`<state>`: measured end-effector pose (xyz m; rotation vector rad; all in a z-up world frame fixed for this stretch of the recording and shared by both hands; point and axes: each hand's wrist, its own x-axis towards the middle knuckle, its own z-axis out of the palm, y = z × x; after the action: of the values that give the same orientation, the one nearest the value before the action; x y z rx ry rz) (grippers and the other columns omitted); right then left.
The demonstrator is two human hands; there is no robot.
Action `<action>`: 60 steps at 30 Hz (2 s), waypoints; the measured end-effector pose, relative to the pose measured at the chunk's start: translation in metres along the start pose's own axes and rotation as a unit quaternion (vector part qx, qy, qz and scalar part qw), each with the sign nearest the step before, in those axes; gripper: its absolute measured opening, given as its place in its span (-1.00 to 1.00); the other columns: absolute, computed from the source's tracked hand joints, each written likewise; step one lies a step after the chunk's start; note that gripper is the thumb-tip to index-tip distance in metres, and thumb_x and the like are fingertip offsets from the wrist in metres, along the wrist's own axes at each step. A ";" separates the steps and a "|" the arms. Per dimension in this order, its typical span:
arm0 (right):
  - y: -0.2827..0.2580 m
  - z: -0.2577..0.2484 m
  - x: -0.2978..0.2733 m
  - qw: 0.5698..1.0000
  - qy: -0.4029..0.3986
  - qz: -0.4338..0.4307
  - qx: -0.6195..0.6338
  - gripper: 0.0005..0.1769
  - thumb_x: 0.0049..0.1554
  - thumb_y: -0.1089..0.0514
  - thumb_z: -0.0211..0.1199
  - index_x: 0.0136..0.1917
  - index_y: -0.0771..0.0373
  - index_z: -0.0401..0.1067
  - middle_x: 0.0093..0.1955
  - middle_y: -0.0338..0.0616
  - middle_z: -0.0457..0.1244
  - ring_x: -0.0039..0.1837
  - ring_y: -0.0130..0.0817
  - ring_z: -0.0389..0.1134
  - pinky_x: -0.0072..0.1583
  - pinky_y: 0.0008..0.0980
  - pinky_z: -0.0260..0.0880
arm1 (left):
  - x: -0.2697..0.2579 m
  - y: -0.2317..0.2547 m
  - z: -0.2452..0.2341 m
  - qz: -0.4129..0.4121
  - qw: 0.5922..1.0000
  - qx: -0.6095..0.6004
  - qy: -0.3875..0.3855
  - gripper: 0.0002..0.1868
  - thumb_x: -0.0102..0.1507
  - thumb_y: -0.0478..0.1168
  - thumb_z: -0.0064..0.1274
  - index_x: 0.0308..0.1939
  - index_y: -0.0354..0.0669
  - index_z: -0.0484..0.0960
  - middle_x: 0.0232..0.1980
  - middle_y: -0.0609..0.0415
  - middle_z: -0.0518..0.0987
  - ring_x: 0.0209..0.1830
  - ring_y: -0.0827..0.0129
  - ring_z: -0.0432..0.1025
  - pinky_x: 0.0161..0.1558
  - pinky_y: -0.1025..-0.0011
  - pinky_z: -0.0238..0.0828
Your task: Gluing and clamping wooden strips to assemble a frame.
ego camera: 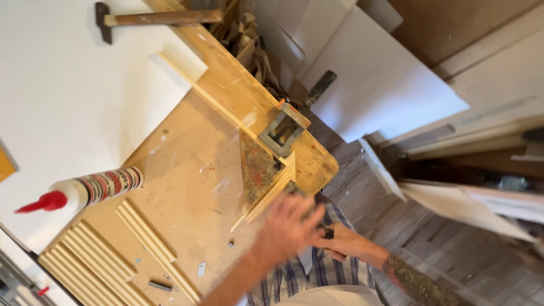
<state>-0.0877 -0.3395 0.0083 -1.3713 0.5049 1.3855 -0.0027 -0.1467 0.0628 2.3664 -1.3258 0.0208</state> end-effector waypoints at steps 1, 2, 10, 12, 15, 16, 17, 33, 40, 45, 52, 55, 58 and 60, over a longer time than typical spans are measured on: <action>-0.009 -0.007 -0.010 1.000 0.000 0.006 -0.014 -0.40 0.16 -0.34 0.29 -0.48 0.07 0.32 -0.65 -0.37 0.13 -0.59 -0.56 0.06 -0.04 -0.49 0.50 | -0.015 0.027 -0.001 -0.011 1.000 -0.001 0.010 -0.54 0.35 0.06 0.12 0.20 -0.12 0.51 0.21 -0.02 0.45 0.21 0.16 0.34 0.19 0.14 0.44; -0.019 -0.014 -0.019 0.989 0.008 -0.006 -0.145 -0.40 0.03 -0.49 0.24 -0.10 0.06 0.37 -0.39 -0.36 0.21 -0.39 -0.55 0.13 -0.10 -0.46 0.34 | -0.029 0.055 -0.002 -0.149 0.979 -0.131 0.040 -0.71 0.33 -0.05 0.16 -0.10 -0.13 0.44 -0.08 0.01 0.42 -0.07 0.17 0.34 -0.07 0.21 0.36; -0.178 -0.179 -0.029 0.637 0.340 -0.451 -0.525 -0.21 0.00 0.06 0.44 0.43 0.21 0.24 0.38 0.21 0.18 0.41 0.19 0.20 0.34 0.09 0.22 | -0.024 0.096 0.095 -0.607 0.246 -0.755 0.032 -0.48 0.26 0.00 0.16 0.30 0.03 0.56 0.31 0.14 0.54 0.33 0.22 0.41 0.35 0.24 0.27; -0.226 -0.210 0.000 0.426 0.346 -0.395 -0.737 -0.03 -0.19 -0.25 0.44 0.46 -0.04 0.29 0.37 -0.23 0.25 0.31 0.01 0.30 0.25 -0.06 0.26 | -0.014 0.114 0.143 -0.471 0.222 -0.825 0.223 -0.86 0.35 -0.27 0.18 -0.27 -0.25 0.60 -0.33 -0.11 0.69 -0.35 0.21 0.61 -0.16 0.31 0.62; -0.242 -0.232 0.060 0.432 0.208 -0.374 -0.794 -0.67 0.14 -0.09 0.26 -0.01 0.16 0.32 -0.17 -0.14 0.37 -0.12 -0.06 0.44 0.04 -0.07 0.47 | -0.007 0.139 0.208 -0.445 0.156 -0.830 0.298 -0.71 0.42 -0.31 0.11 -0.41 -0.08 0.46 -0.66 0.17 0.26 -0.74 0.49 0.08 -0.65 0.46 -0.05; -0.246 -0.232 0.067 0.425 0.195 -0.378 -0.799 -0.67 0.14 -0.09 0.26 -0.01 0.16 0.32 -0.17 -0.14 0.37 -0.12 -0.06 0.44 0.04 -0.07 0.47 | -0.009 0.141 0.209 -0.442 0.148 -0.828 0.312 -0.71 0.42 -0.31 0.11 -0.41 -0.08 0.46 -0.66 0.17 0.26 -0.74 0.49 0.08 -0.65 0.46 -0.05; -0.250 -0.234 0.072 0.456 0.154 -0.313 -0.819 -0.67 0.21 -0.11 0.21 -0.04 0.19 0.36 -0.27 -0.16 0.37 -0.24 -0.12 0.43 -0.05 -0.08 0.52 | -0.008 0.143 0.212 -0.420 0.159 -0.821 0.352 -0.71 0.41 -0.32 0.11 -0.40 -0.08 0.42 -0.66 0.21 0.17 -0.75 0.52 0.00 -0.68 0.47 -0.13; -0.274 -0.186 0.057 0.564 0.093 -0.117 -0.812 -0.57 0.12 -0.12 0.15 -0.27 0.31 0.44 -0.15 0.19 0.40 -0.05 0.23 0.39 0.02 0.07 0.34 | 0.016 0.137 0.159 -0.737 0.273 -0.551 0.280 -0.51 0.39 -0.07 0.12 -0.61 -0.09 0.40 -0.78 0.17 0.31 -0.90 0.45 0.15 -0.81 0.45 0.13; -0.276 -0.179 0.054 0.559 0.085 -0.112 -0.817 -0.51 0.12 -0.09 0.18 -0.37 0.39 0.33 -0.27 0.18 0.38 -0.16 0.12 0.39 -0.04 -0.04 0.28 | 0.013 0.134 0.161 -0.770 0.292 -0.502 0.264 -0.54 0.32 0.00 0.10 -0.60 -0.13 0.47 -0.56 0.10 0.51 -0.62 0.43 0.33 -0.49 0.35 0.27; -0.270 -0.195 0.060 0.519 0.129 -0.111 -0.838 -0.44 0.12 -0.41 0.20 -0.15 0.14 0.46 0.00 0.04 0.48 0.16 0.16 0.44 0.09 -0.01 0.40 | -0.021 0.135 0.101 -0.663 0.418 -0.581 0.220 -0.19 0.12 0.49 -0.09 0.09 -0.10 0.57 -0.08 0.09 0.63 -0.09 0.28 0.51 0.04 0.18 0.45; -0.265 -0.114 -0.050 0.611 0.220 -0.309 -0.695 -0.63 0.11 -0.06 0.42 0.20 -0.14 0.59 0.05 -0.41 0.48 0.13 -0.44 0.48 0.29 -0.39 0.31 | -0.128 0.062 0.075 -0.728 0.586 0.047 0.353 -0.61 0.27 -0.35 0.16 0.19 -0.27 0.59 0.01 -0.05 0.62 -0.05 0.12 0.56 -0.32 0.19 0.65; -0.217 -0.042 -0.083 0.741 0.153 -0.384 -0.529 -0.83 0.13 0.26 0.44 0.03 0.17 0.68 -0.30 -0.20 0.46 -0.29 -0.63 0.37 -0.24 -0.65 0.25 | -0.146 0.037 0.105 -0.696 0.671 0.108 0.232 -0.73 0.35 -0.25 0.13 0.11 -0.23 0.63 -0.03 -0.08 0.61 -0.15 0.15 0.57 -0.22 0.21 0.68; -0.171 0.013 -0.078 0.773 0.045 -0.411 -0.482 -0.84 -0.03 0.20 0.47 -0.12 0.18 0.72 -0.20 -0.28 0.55 -0.22 -0.61 0.50 -0.03 -0.62 0.52 | -0.152 0.040 0.101 -0.667 0.699 0.159 0.202 -0.66 0.13 -0.33 0.34 -0.03 -0.21 0.68 -0.02 0.01 0.60 -0.18 0.24 0.52 -0.16 0.26 0.65; -0.143 0.036 -0.060 0.704 -0.089 -0.521 -0.474 -0.90 0.07 0.18 0.42 -0.10 0.17 0.63 -0.17 -0.21 0.54 -0.24 -0.58 0.64 -0.26 -0.79 0.70 | -0.150 0.053 0.081 -0.651 0.666 -0.019 0.364 -0.79 0.28 -0.20 0.24 -0.06 -0.22 0.74 -0.07 -0.07 0.70 -0.34 0.27 0.67 -0.30 0.33 0.73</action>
<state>0.0063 -0.2831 0.1240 -1.7927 -1.1842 0.7073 -0.1430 -0.0791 -0.0246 2.2722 0.8200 0.4362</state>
